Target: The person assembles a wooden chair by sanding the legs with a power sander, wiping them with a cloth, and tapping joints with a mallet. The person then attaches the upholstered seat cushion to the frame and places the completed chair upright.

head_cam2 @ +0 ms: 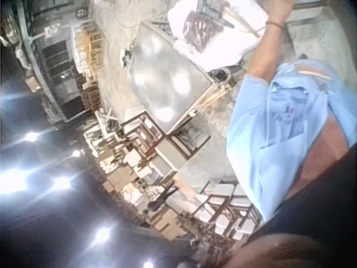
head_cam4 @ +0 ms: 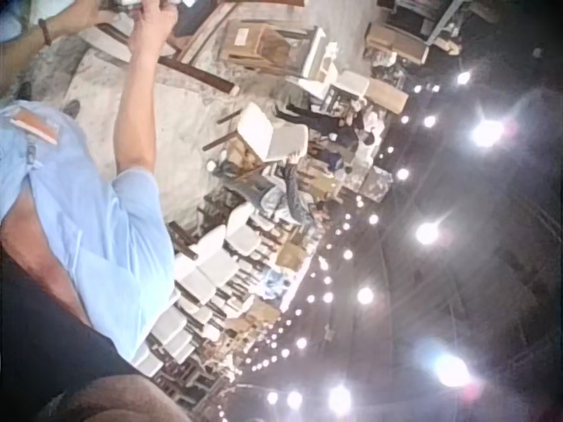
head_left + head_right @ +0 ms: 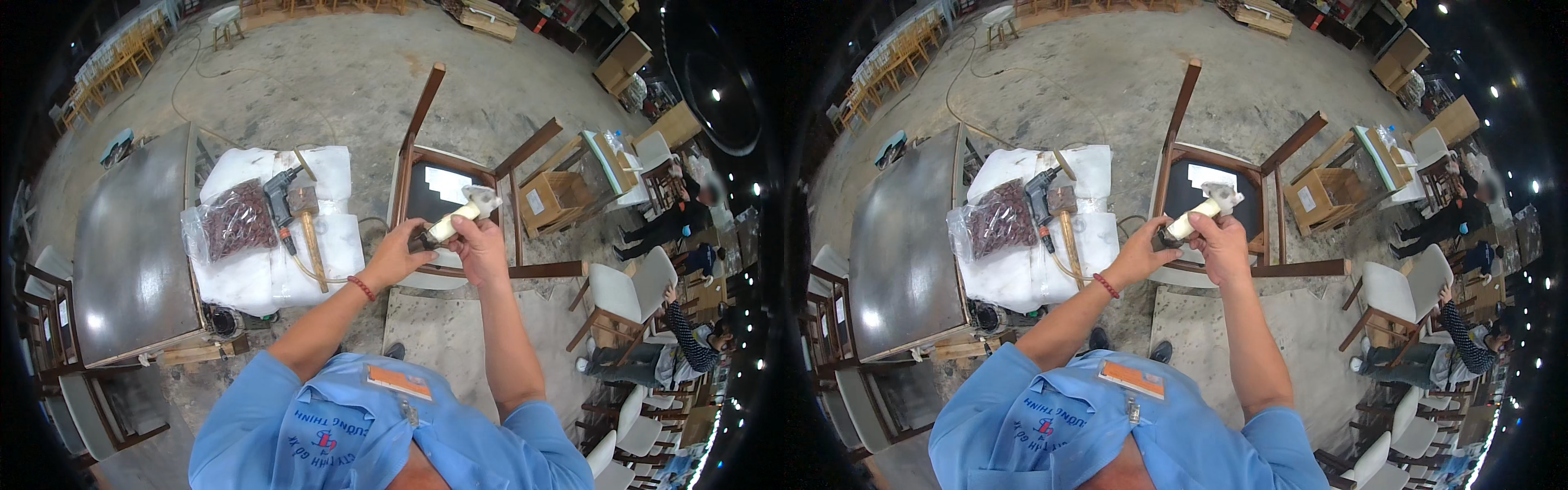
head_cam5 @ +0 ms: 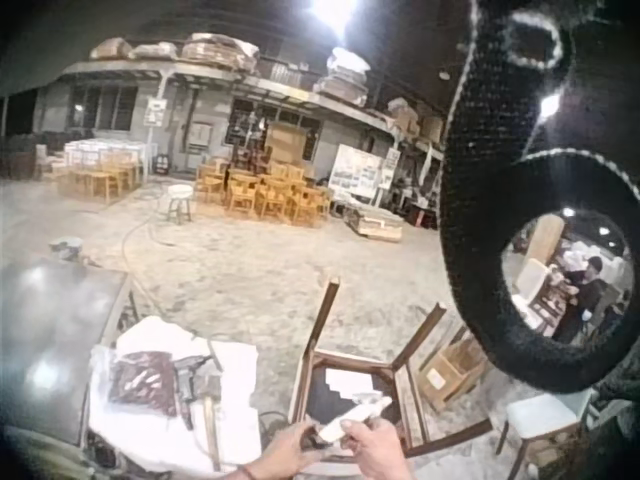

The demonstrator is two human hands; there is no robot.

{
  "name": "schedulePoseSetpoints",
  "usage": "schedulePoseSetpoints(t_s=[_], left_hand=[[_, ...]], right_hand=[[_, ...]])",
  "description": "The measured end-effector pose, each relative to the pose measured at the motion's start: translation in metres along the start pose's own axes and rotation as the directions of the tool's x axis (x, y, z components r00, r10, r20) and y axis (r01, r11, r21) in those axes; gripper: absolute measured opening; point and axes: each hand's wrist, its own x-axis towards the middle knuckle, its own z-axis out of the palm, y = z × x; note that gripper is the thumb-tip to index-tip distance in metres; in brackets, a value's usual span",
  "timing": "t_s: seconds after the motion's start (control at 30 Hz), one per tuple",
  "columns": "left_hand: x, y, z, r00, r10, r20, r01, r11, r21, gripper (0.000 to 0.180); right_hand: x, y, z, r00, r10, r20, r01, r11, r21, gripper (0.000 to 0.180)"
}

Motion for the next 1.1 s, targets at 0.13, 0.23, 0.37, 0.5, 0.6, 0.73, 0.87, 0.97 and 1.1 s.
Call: schedulePoseSetpoints(t_s=[0.13, 0.23, 0.37, 0.5, 0.6, 0.73, 0.87, 0.97, 1.1], left_hand=[[0.001, -0.003, 0.008, 0.998, -0.058, -0.012, 0.058, 0.998, -0.036, 0.068], [0.001, -0.005, 0.004, 0.997, -0.072, 0.005, 0.072, 0.997, -0.031, 0.069], [0.001, -0.002, 0.004, 0.998, -0.067, -0.003, 0.067, 0.998, -0.008, 0.066], [-0.004, -0.017, 0.004, 0.996, -0.053, -0.069, 0.057, 0.997, 0.057, 0.067], [0.002, 0.000, 0.010, 0.997, -0.075, -0.004, 0.075, 0.997, -0.026, 0.068], [-0.001, -0.010, 0.003, 0.995, -0.095, -0.001, 0.095, 0.995, 0.030, 0.069], [0.000, -0.011, 0.005, 0.995, -0.101, 0.016, 0.101, 0.995, -0.005, 0.068], [0.000, -0.014, 0.005, 0.994, -0.106, 0.019, 0.106, 0.994, -0.014, 0.068], [0.001, -0.014, 0.006, 0.990, -0.134, 0.043, 0.135, 0.990, -0.025, 0.068]], right_hand=[[0.016, 0.006, -0.022, 0.996, -0.008, -0.091, 0.002, 0.998, -0.067, 0.025], [0.013, -0.001, -0.010, 0.998, 0.037, -0.052, -0.040, 0.998, -0.058, 0.024], [0.024, 0.003, -0.004, 0.995, -0.040, -0.086, 0.022, 0.979, -0.204, 0.028], [0.028, -0.005, 0.010, 0.999, 0.040, -0.014, -0.042, 0.981, -0.190, 0.031], [0.042, -0.003, -0.011, 0.994, -0.092, -0.057, 0.074, 0.965, -0.252, 0.034], [0.021, -0.007, -0.001, 0.998, 0.060, 0.015, -0.056, 0.979, -0.197, 0.033], [0.016, -0.005, -0.019, 0.988, -0.088, -0.129, 0.072, 0.989, -0.128, 0.030], [0.007, 0.001, -0.019, 0.998, -0.040, -0.056, 0.033, 0.991, -0.129, 0.027], [0.005, 0.000, -0.018, 0.996, -0.030, -0.089, 0.025, 0.998, -0.060, 0.026]])
